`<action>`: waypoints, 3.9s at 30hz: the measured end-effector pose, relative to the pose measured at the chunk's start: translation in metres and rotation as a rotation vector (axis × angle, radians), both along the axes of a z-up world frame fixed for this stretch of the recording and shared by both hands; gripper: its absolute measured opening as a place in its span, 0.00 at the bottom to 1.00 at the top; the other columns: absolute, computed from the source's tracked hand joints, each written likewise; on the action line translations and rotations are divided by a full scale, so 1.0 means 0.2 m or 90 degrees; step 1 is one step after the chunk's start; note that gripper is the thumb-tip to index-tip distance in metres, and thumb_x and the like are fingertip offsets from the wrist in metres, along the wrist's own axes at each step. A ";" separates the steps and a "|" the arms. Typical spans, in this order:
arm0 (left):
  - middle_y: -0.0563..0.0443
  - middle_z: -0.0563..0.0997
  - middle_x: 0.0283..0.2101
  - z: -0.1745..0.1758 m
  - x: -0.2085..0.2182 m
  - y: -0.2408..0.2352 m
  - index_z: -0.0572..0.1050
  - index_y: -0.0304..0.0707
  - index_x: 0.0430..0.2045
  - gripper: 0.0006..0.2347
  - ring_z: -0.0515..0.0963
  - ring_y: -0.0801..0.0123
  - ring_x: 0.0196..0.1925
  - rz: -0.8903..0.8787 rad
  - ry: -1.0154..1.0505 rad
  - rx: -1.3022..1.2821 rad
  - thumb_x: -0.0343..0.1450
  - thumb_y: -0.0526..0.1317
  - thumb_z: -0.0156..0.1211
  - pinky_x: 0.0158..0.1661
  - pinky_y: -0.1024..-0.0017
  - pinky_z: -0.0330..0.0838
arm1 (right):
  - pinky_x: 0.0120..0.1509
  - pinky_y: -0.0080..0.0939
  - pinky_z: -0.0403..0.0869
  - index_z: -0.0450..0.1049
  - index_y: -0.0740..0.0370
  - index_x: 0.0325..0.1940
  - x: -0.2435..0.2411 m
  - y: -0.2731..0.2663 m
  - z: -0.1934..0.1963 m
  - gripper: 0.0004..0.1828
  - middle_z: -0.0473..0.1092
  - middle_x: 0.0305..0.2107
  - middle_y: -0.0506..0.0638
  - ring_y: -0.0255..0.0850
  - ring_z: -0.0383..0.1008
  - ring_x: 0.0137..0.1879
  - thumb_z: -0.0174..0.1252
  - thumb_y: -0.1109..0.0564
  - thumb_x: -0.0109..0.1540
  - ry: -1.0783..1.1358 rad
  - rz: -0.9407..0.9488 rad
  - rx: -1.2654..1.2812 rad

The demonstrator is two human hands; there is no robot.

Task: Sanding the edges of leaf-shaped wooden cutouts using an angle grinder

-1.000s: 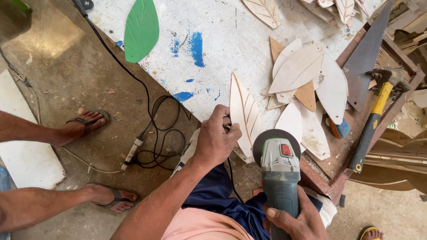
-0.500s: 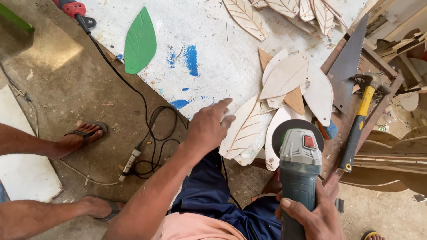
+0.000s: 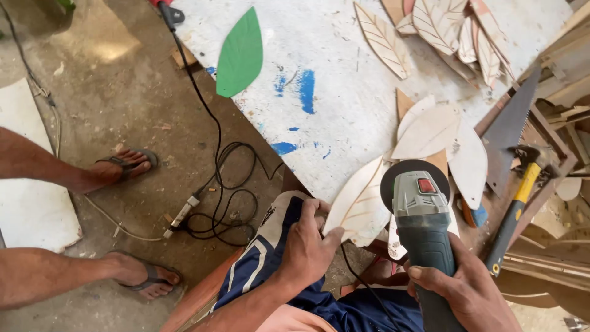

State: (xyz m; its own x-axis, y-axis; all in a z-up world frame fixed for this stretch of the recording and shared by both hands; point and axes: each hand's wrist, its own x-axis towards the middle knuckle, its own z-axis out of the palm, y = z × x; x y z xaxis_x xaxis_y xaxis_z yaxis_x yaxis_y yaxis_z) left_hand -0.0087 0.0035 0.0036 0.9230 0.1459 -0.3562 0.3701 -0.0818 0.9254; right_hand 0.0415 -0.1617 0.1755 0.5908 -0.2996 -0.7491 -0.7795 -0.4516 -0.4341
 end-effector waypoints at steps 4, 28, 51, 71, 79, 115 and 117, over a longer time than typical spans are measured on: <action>0.54 0.72 0.19 -0.04 -0.07 0.00 0.66 0.46 0.44 0.12 0.61 0.73 0.14 0.035 0.082 -0.119 0.72 0.39 0.63 0.21 0.67 0.56 | 0.68 0.49 0.72 0.74 0.22 0.62 -0.10 -0.65 -0.41 0.43 0.32 0.82 0.42 0.40 0.63 0.75 0.80 0.56 0.47 -0.188 0.621 -0.079; 0.46 0.88 0.29 -0.08 -0.07 -0.04 0.65 0.40 0.42 0.12 0.84 0.65 0.24 0.035 -0.018 -0.107 0.70 0.37 0.61 0.28 0.67 0.74 | 0.36 0.54 0.64 0.77 0.66 0.55 0.07 0.04 -0.07 0.21 0.75 0.24 0.77 0.61 0.68 0.31 0.66 0.66 0.56 0.087 0.091 -0.062; 0.54 0.69 0.17 -0.11 -0.09 0.00 0.68 0.40 0.43 0.10 0.65 0.68 0.17 -0.020 -0.011 -0.068 0.75 0.43 0.60 0.24 0.60 0.57 | 0.43 0.50 0.70 0.77 0.52 0.58 -0.10 -0.33 -0.11 0.28 0.69 0.45 0.68 0.53 0.80 0.39 0.67 0.56 0.53 -0.210 0.317 0.019; 0.58 0.67 0.12 -0.15 -0.07 -0.09 0.67 0.40 0.37 0.10 0.62 0.66 0.14 0.013 -0.043 0.021 0.72 0.41 0.63 0.24 0.60 0.60 | 0.47 0.48 0.65 0.78 0.66 0.61 -0.15 -0.09 -0.14 0.29 0.76 0.30 0.78 0.63 0.74 0.36 0.63 0.73 0.55 0.056 -0.033 0.057; 0.55 0.72 0.13 -0.16 -0.08 -0.11 0.66 0.40 0.35 0.10 0.70 0.60 0.15 0.020 -0.054 0.027 0.71 0.39 0.63 0.26 0.59 0.63 | 0.82 0.31 0.20 0.82 0.57 0.55 -0.15 -0.08 -0.14 0.23 0.83 0.19 0.70 0.46 0.77 0.40 0.67 0.63 0.55 0.026 0.137 -0.029; 0.49 0.73 0.16 -0.14 0.01 -0.06 0.72 0.42 0.16 0.18 0.73 0.57 0.22 -0.088 0.056 0.067 0.72 0.54 0.56 0.31 0.56 0.64 | 0.41 0.56 0.66 0.76 0.68 0.64 -0.19 -0.04 -0.10 0.33 0.73 0.30 0.78 0.66 0.72 0.33 0.61 0.73 0.53 0.024 -0.041 0.093; 0.51 0.73 0.17 -0.15 0.01 -0.07 0.72 0.42 0.17 0.18 0.72 0.60 0.22 -0.090 0.051 0.061 0.72 0.53 0.56 0.30 0.56 0.64 | 0.43 0.54 0.70 0.78 0.69 0.63 -0.20 -0.02 -0.10 0.32 0.75 0.31 0.77 0.64 0.74 0.35 0.63 0.74 0.53 0.013 -0.032 0.059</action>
